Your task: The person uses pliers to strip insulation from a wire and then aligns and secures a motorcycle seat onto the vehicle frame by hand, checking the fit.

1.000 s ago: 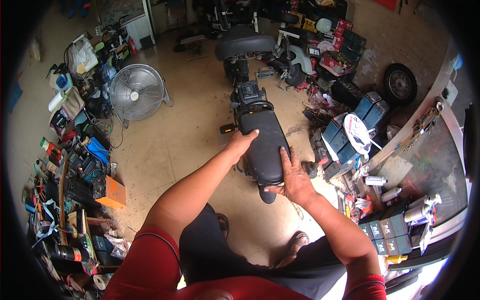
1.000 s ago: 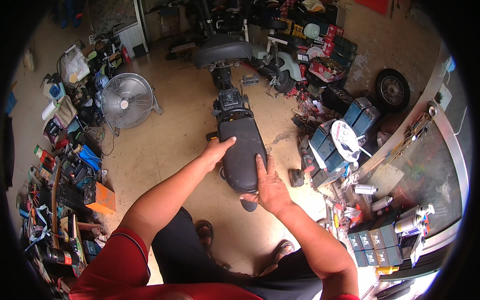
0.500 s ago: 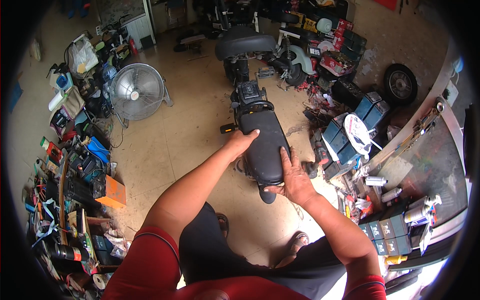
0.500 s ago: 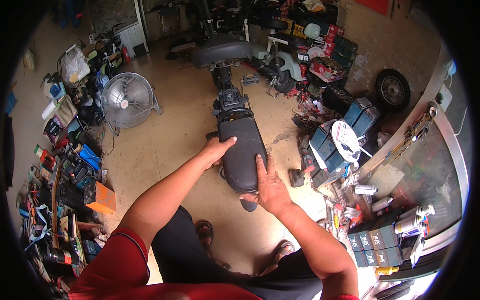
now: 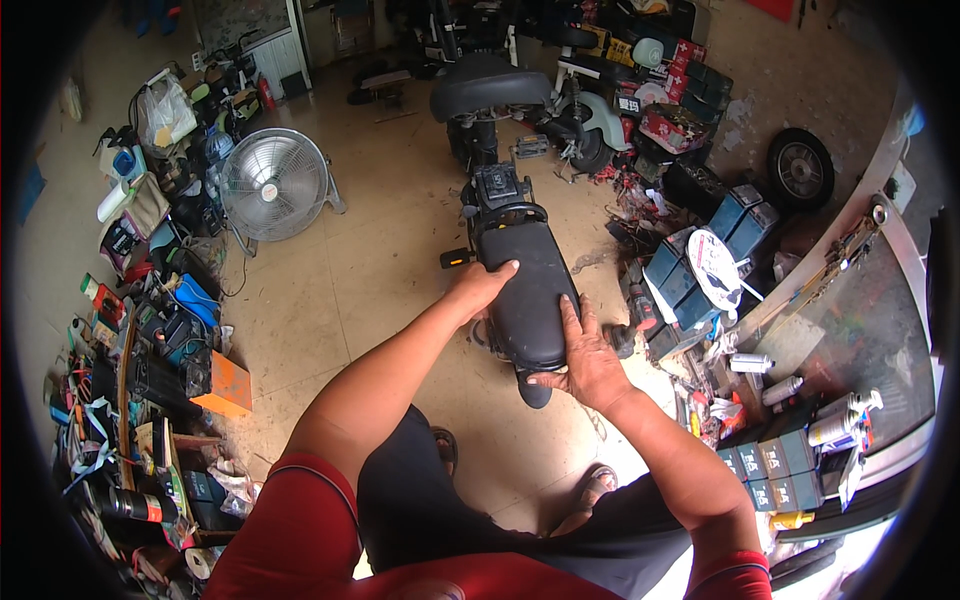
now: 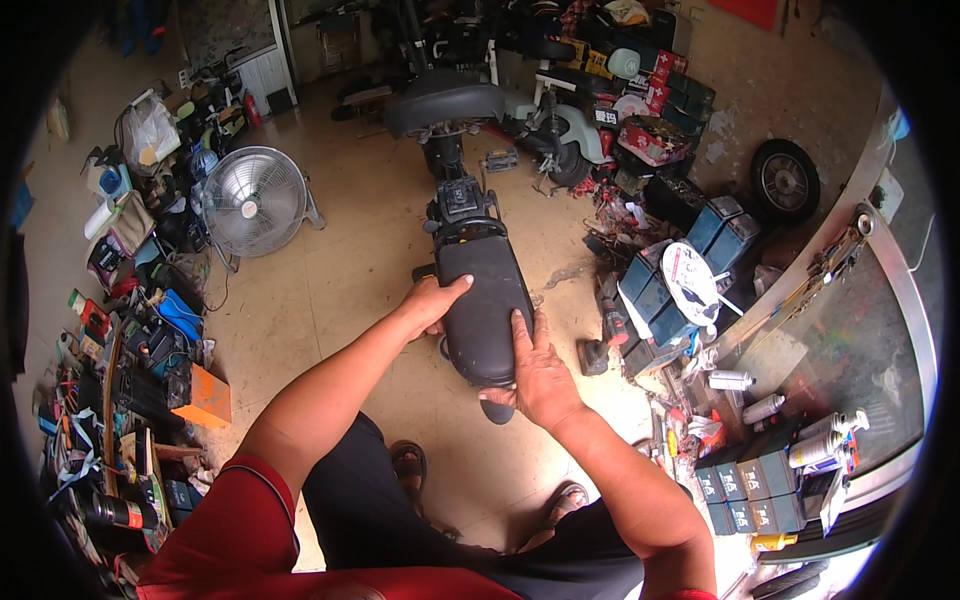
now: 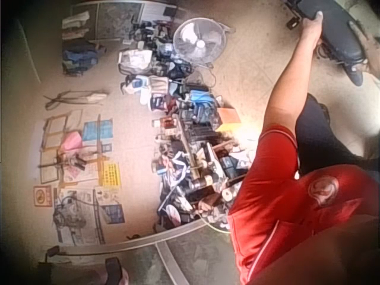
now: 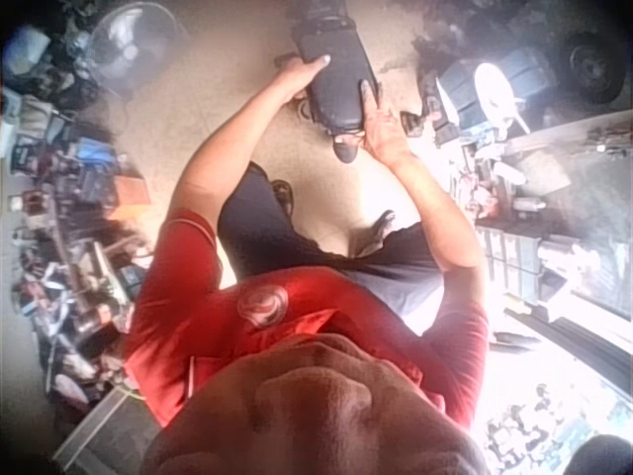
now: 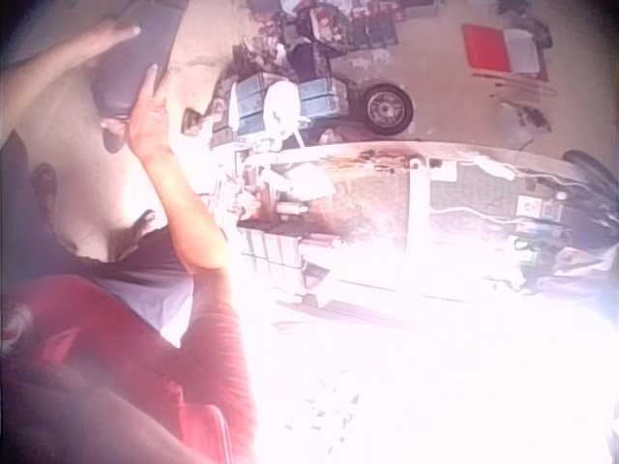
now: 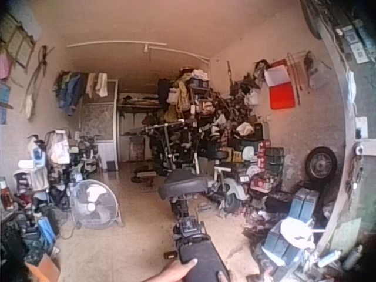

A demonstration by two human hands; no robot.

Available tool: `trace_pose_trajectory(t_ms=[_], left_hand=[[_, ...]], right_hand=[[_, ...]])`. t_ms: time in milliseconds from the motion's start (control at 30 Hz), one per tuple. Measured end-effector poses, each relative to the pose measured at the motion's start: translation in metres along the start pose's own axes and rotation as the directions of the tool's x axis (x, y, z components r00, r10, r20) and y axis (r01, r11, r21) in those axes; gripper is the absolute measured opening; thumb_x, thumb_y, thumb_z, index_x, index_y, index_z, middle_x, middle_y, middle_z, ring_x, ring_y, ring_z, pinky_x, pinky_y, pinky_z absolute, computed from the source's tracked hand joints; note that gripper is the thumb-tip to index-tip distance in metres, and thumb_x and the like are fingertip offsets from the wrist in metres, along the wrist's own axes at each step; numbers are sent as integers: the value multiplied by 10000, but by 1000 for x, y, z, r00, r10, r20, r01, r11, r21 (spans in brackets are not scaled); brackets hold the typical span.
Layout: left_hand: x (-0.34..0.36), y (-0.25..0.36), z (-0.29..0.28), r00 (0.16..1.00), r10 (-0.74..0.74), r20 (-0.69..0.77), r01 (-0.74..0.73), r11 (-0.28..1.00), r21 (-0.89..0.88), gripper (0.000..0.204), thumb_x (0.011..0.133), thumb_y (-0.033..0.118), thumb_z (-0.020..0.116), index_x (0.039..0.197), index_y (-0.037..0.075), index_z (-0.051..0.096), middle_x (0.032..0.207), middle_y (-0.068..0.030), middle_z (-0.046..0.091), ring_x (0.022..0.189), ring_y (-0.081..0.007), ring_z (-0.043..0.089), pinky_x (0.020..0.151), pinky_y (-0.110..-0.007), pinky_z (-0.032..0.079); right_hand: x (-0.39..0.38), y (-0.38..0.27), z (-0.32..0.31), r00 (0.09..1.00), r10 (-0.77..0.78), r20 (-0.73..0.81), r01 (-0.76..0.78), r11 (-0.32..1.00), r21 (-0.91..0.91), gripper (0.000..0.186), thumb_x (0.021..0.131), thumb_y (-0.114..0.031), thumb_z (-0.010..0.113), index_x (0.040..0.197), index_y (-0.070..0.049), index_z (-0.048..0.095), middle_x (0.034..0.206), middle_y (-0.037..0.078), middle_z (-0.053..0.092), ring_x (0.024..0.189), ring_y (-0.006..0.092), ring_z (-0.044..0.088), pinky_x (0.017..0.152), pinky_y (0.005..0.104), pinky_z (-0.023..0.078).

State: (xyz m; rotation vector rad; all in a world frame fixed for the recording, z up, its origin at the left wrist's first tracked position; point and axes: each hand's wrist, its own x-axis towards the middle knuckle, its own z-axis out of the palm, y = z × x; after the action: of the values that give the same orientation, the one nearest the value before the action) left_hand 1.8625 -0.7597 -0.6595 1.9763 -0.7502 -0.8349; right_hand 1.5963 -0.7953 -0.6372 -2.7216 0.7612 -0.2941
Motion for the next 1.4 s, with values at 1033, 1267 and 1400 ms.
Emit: trace_pose_trajectory(t_ms=[1033, 1267, 1400], left_hand=[[-8, 1, -9, 963, -51, 263, 89, 987, -133, 587, 970, 625, 735, 1218, 96, 680, 795, -17, 672, 500, -106, 546, 415, -268, 401], [-6, 0, -10, 952, -52, 301, 99, 984, -145, 552, 964, 601, 761, 1208, 112, 679, 803, -8, 671, 517, -102, 549, 418, -267, 390], [-5, -1, -11, 955, -53, 292, 101, 983, -150, 531, 972, 586, 758, 1199, 112, 679, 812, -9, 672, 512, -100, 540, 409, -269, 381]], right_hand=[[1, 2, 2, 1000, 10, 19, -10, 1000, 11, 1448, 666, -561, 972, 1709, -31, 119, 1695, 418, 153, 1426, 575, 490, 1196, 483, 476], [1, 3, 3, 1000, 11, 27, -12, 1000, 3, 1466, 664, -594, 958, 1712, -32, 100, 1701, 411, 136, 1446, 573, 470, 1207, 484, 464], [2, 2, 4, 999, 10, 32, -10, 1000, 6, 1468, 665, -602, 955, 1713, -34, 97, 1703, 409, 131, 1446, 573, 470, 1207, 485, 464]])
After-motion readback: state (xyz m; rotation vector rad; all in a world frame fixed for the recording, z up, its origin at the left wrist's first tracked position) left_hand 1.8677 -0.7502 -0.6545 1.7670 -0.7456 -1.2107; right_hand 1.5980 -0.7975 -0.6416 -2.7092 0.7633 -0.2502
